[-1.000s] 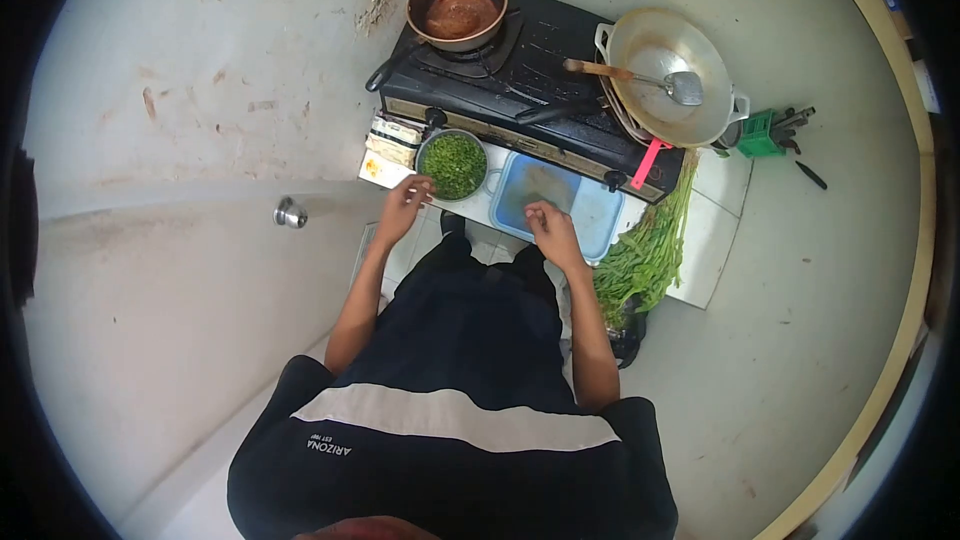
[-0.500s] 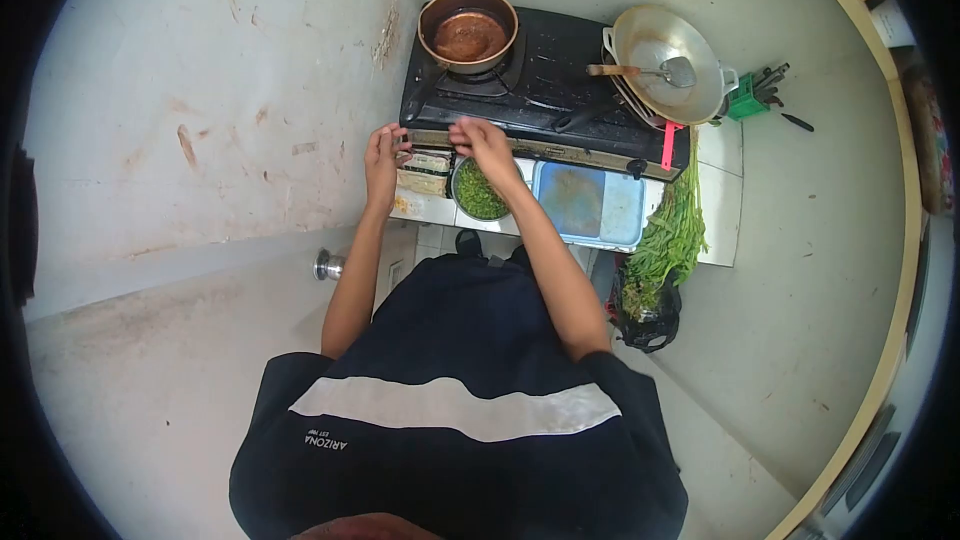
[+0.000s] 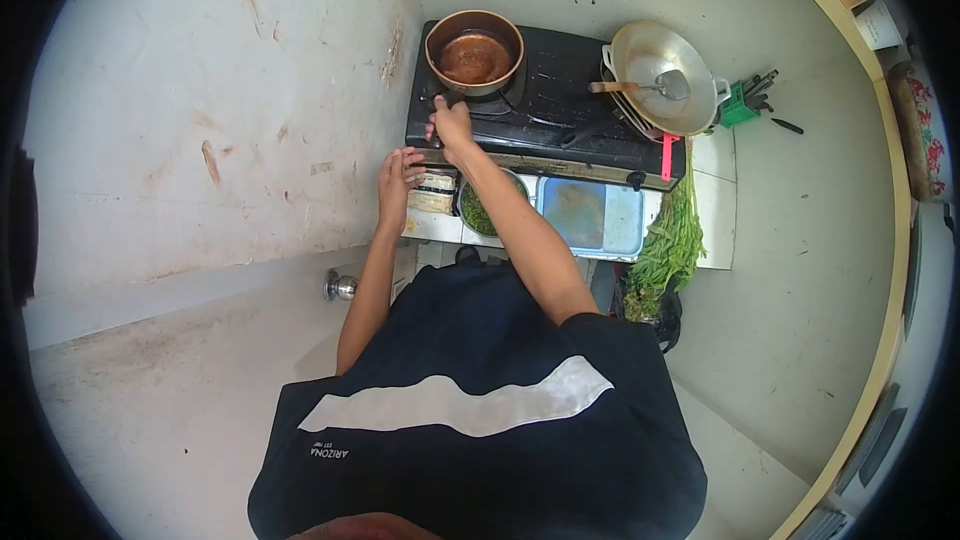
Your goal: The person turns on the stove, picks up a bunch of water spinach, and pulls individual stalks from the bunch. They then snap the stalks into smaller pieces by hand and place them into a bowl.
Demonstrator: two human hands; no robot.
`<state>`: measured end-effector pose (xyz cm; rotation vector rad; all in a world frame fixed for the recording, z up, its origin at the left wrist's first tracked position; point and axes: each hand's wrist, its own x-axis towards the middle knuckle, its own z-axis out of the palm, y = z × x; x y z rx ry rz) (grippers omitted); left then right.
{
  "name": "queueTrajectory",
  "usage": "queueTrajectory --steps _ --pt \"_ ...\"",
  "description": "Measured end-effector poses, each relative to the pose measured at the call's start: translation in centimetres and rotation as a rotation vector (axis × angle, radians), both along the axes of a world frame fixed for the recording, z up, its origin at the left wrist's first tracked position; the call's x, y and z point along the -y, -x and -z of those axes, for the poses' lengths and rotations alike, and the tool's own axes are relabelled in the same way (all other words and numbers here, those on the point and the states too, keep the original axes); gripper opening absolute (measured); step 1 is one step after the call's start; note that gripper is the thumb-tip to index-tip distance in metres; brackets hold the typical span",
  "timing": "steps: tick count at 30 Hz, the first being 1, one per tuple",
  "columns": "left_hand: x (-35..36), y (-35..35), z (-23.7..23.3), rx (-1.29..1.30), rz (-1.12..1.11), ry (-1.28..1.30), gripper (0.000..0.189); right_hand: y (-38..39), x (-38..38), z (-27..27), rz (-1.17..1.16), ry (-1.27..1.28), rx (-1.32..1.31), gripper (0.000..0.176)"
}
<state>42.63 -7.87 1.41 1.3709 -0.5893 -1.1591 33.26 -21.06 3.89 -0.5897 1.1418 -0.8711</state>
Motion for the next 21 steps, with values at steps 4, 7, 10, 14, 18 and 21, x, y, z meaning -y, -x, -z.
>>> queueTrajectory --steps 4,7,10,14,18,21 --pt "-0.7 0.6 0.9 -0.006 0.016 -0.025 0.041 1.9 -0.1 0.6 -0.068 0.184 -0.502 0.036" --pt "-1.0 1.0 1.7 -0.007 0.061 -0.047 0.044 4.6 0.0 0.7 -0.09 0.267 -0.592 0.042" --pt "-1.0 1.6 2.1 0.0 0.095 -0.091 0.044 7.5 0.4 -0.5 -0.201 0.348 -0.711 0.046" --pt "-0.8 2.0 2.8 0.02 0.122 -0.102 0.04 11.0 2.0 -1.2 -0.343 0.493 -0.803 0.046" --pt "-0.3 2.3 4.1 0.047 0.135 -0.106 0.034 13.2 3.6 -2.2 -0.444 0.515 -0.802 0.046" --pt "0.1 2.4 5.2 0.1 0.148 -0.064 0.03 13.7 4.4 -2.9 -0.481 0.525 -0.798 0.048"
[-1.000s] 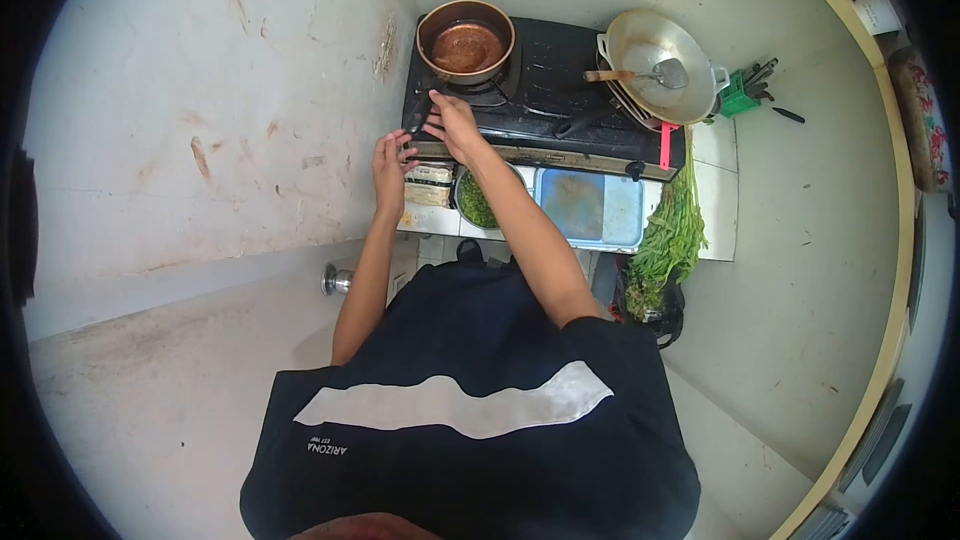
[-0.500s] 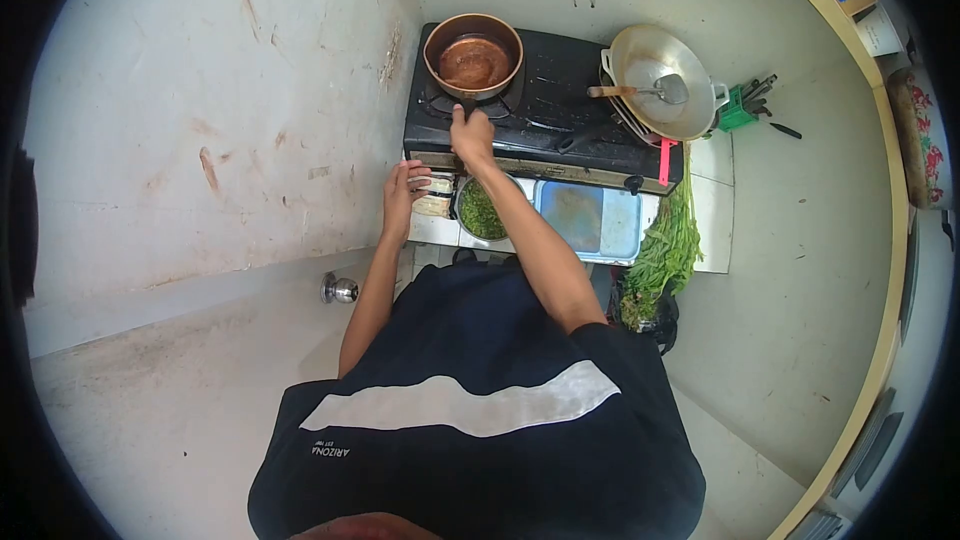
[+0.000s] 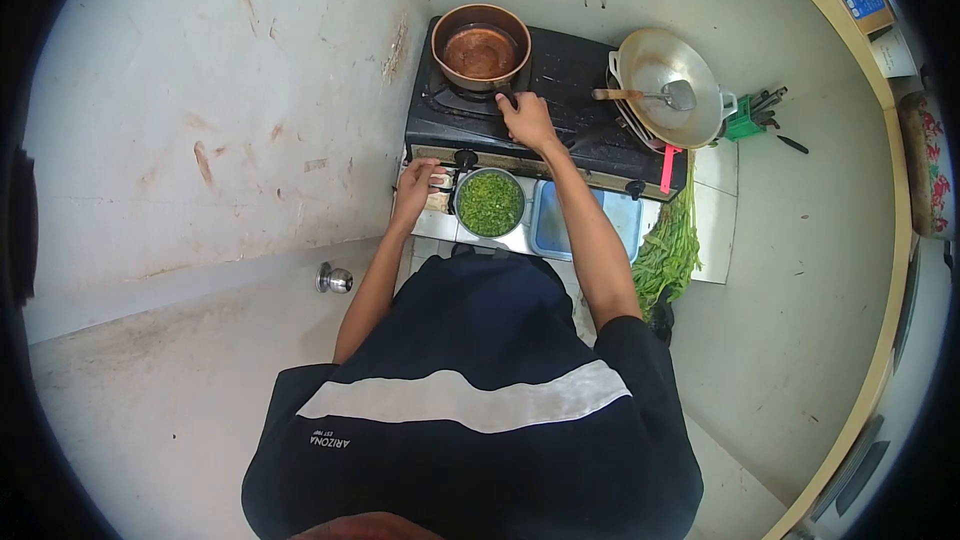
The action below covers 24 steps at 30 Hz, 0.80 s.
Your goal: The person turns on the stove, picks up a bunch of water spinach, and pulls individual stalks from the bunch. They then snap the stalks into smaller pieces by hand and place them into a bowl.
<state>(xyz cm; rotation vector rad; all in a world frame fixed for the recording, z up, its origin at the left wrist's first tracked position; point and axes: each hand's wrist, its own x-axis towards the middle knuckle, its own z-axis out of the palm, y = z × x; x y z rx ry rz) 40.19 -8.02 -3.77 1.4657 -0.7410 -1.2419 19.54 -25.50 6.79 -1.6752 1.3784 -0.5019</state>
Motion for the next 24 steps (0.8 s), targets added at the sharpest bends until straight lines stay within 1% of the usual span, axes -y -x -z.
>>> queueTrajectory --steps 3,5,6,8,9,11,13,15,16,17,18,19,20,22,24 --pt "0.5 0.0 1.3 0.064 0.011 0.008 0.025 0.4 0.7 0.1 -0.036 0.024 -0.024 0.051" --pt "0.9 0.1 2.5 0.162 0.035 0.022 0.022 0.7 1.0 0.4 -0.055 0.012 -0.072 0.047" --pt "1.2 0.1 3.7 0.162 0.035 0.02 0.022 0.8 1.1 0.6 -0.055 0.01 -0.072 0.047" --pt "1.9 0.1 5.6 0.33 0.05 0.146 0.021 0.9 1.1 1.0 -0.076 0.035 -0.082 0.048" --pt "2.1 0.4 5.0 0.33 0.052 0.142 0.021 0.9 1.1 1.1 -0.075 0.031 -0.082 0.048" --pt "2.5 1.4 2.8 0.563 0.116 0.071 0.025 0.9 1.0 1.1 -0.065 0.032 -0.091 0.047" --pt "3.3 2.2 3.4 0.606 0.111 0.11 0.028 0.9 1.1 1.1 -0.073 0.041 -0.107 0.048" --pt "3.6 2.6 3.8 0.765 0.199 0.085 0.028 0.9 1.1 1.2 -0.082 0.051 -0.123 0.049" --pt "3.8 2.6 4.0 0.816 0.252 0.055 0.028 0.8 1.2 1.3 -0.105 0.092 -0.156 0.05" --pt "4.0 2.8 4.2 0.816 0.253 0.054 0.028 0.9 1.3 1.3 -0.127 0.134 -0.19 0.051" --pt "4.1 3.0 4.2 0.919 0.316 0.007 0.028 0.9 1.6 1.9 -0.127 0.133 -0.191 0.051" --pt "4.3 3.3 4.0 1.022 0.379 -0.041 0.029 0.9 1.9 2.8 -0.134 0.198 -0.2 0.052" --pt "4.4 3.6 3.8 1.022 0.381 -0.042 0.029 1.0 2.1 3.7 -0.141 0.262 -0.209 0.052" --pt "4.5 4.5 2.8 1.118 0.391 -0.062 0.027 1.0 1.8 3.1 -0.134 0.235 -0.21 0.051" --pt "4.7 4.9 3.4 1.168 0.38 -0.032 0.026 0.9 1.8 3.1 -0.13 0.208 -0.208 0.051"
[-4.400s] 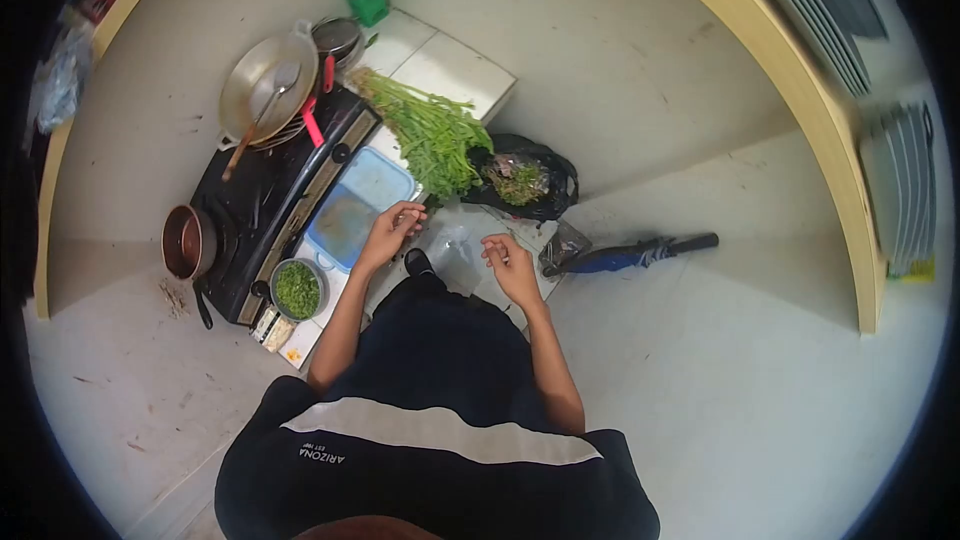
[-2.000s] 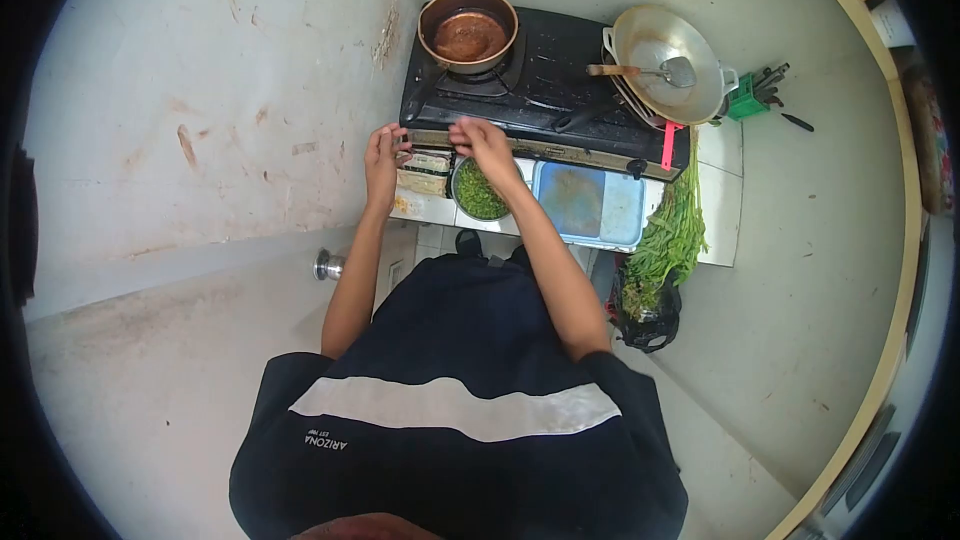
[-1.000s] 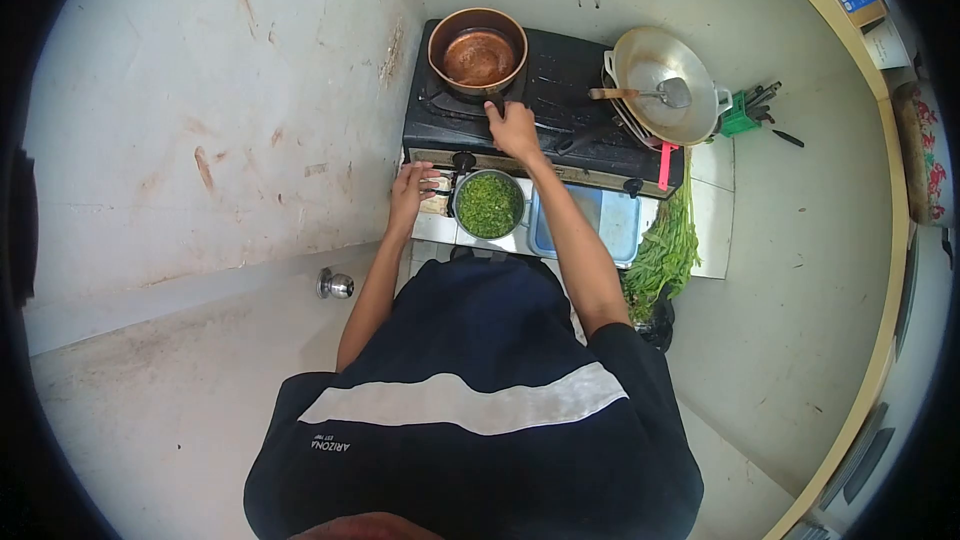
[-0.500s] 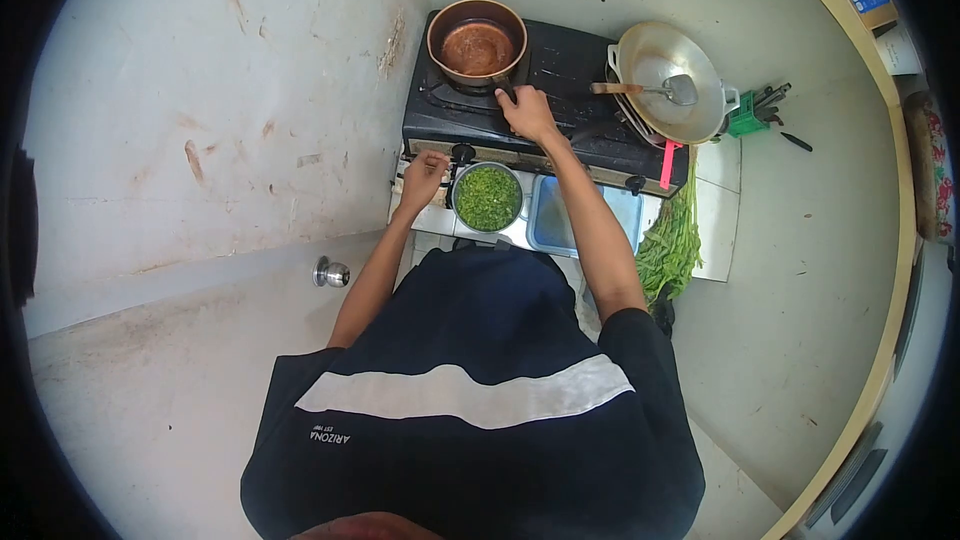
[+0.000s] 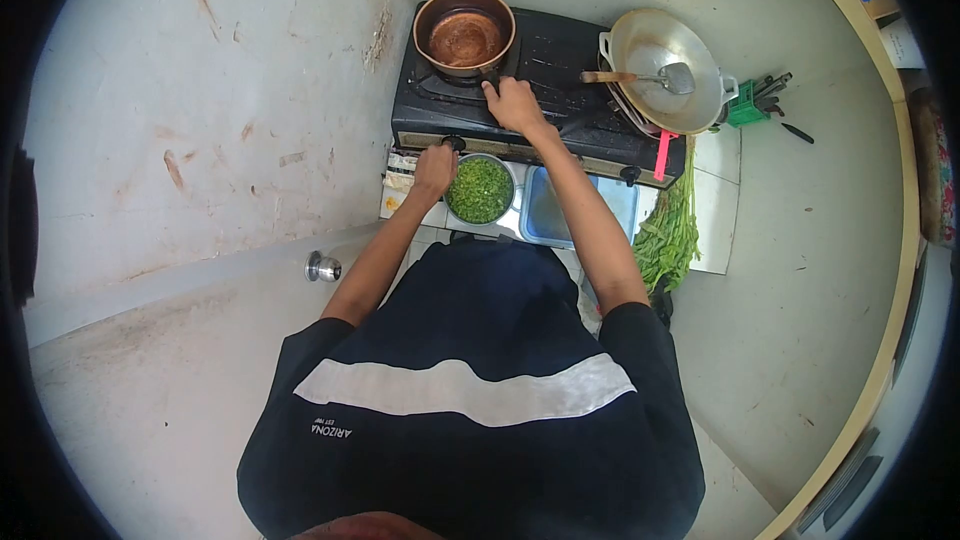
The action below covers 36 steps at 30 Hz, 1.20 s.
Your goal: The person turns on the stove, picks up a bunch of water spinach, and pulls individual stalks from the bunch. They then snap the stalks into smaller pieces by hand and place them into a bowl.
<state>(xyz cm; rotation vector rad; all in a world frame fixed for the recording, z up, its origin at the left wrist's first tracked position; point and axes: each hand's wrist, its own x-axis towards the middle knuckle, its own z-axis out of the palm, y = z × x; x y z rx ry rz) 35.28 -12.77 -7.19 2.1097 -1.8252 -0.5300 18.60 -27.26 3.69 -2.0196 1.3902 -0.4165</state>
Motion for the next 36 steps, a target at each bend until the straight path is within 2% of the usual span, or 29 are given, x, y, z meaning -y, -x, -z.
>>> queueTrajectory --steps 8,14,18,21,23,25,32,34,36 --pt "1.0 0.5 0.6 0.026 -0.003 0.054 0.023 -0.1 -0.3 0.3 -0.003 0.086 -0.036 0.052" --pt "1.4 0.6 0.8 0.015 -0.061 0.063 0.022 -0.3 -0.4 -0.4 0.001 0.04 -0.06 0.051" --pt "1.7 -0.2 0.8 -0.197 -0.207 0.035 0.022 -0.2 0.3 0.1 -0.038 0.054 -0.058 0.052" --pt "2.1 -1.1 3.5 -0.295 -0.25 0.008 0.025 -0.2 0.3 -0.6 -0.027 -0.022 -0.061 0.054" --pt "2.0 -1.3 3.8 -0.334 -0.264 0.002 0.027 -0.3 0.0 -2.5 -0.052 -0.164 -0.02 0.054" --pt "1.6 -1.4 3.4 -0.612 -0.355 -0.045 0.029 -0.3 0.0 -2.5 -0.052 -0.175 -0.021 0.053" --pt "1.3 -1.4 1.8 -0.73 -0.462 -0.14 0.03 -0.3 -0.1 -2.4 -0.042 -0.174 -0.009 0.052" --pt "1.2 -1.5 1.7 -0.901 -0.484 -0.145 0.027 -0.2 0.0 -2.1 -0.042 -0.151 -0.012 0.052" --pt "1.2 -1.6 1.8 -0.943 -0.509 -0.177 0.026 -0.2 0.0 -1.9 -0.045 -0.133 -0.017 0.052"
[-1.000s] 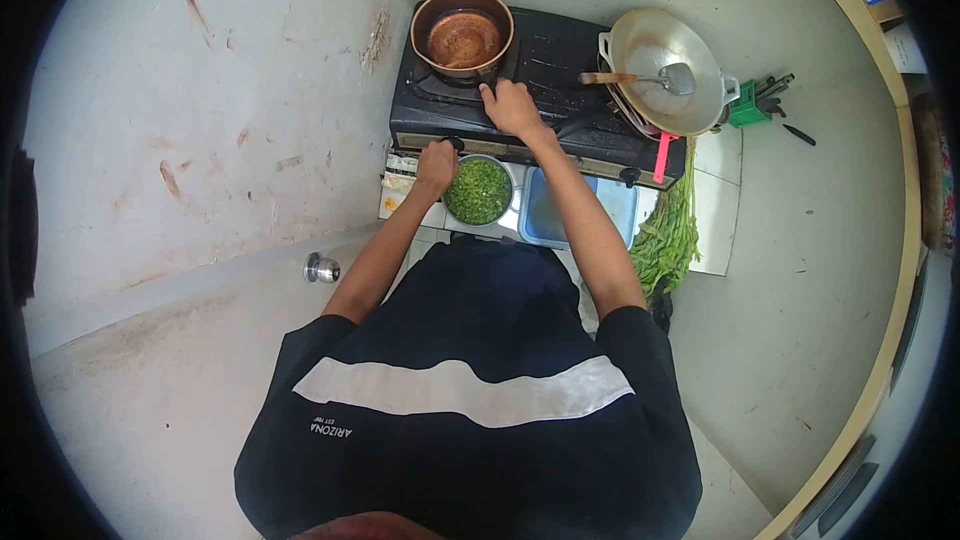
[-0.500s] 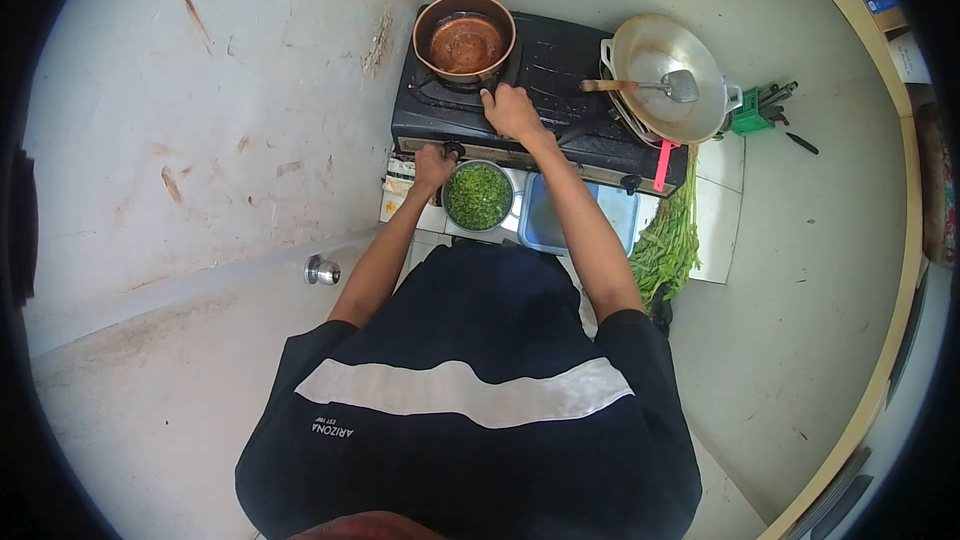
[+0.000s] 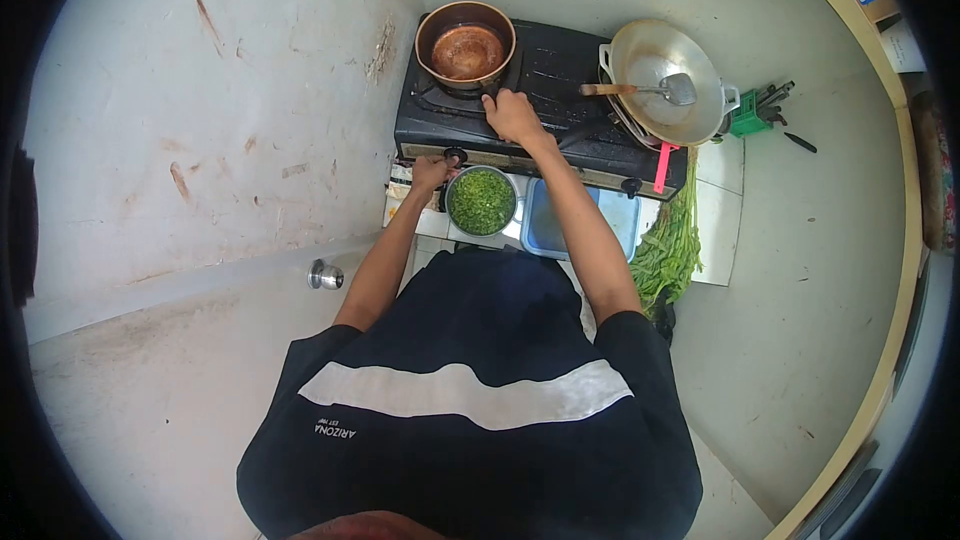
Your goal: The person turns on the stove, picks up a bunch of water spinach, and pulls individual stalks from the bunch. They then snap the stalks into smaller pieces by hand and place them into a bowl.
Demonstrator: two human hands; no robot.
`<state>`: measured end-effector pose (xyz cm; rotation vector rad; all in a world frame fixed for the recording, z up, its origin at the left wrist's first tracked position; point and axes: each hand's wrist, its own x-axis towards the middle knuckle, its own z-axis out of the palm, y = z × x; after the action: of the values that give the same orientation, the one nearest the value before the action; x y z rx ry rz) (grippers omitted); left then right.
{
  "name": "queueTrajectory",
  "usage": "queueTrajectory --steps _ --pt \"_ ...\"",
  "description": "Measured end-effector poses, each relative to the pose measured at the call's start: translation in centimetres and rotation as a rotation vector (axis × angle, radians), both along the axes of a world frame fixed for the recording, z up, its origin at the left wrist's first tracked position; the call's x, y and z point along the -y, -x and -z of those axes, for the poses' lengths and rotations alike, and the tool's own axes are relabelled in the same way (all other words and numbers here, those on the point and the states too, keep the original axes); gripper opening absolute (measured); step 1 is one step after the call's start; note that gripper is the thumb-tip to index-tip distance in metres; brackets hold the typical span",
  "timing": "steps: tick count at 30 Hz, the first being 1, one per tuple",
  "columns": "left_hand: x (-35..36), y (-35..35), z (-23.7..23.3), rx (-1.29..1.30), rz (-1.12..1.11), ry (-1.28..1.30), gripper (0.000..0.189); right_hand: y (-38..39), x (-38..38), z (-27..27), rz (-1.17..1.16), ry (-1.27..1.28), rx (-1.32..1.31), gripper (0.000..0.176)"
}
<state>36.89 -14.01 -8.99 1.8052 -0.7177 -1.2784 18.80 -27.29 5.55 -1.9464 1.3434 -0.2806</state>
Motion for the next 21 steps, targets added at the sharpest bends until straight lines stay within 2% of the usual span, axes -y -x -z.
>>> queueTrajectory --steps 21 --pt "0.0 -0.4 0.2 -0.421 -0.164 -0.093 0.015 0.0 -0.1 -0.3 -0.008 -0.001 0.006 0.053"
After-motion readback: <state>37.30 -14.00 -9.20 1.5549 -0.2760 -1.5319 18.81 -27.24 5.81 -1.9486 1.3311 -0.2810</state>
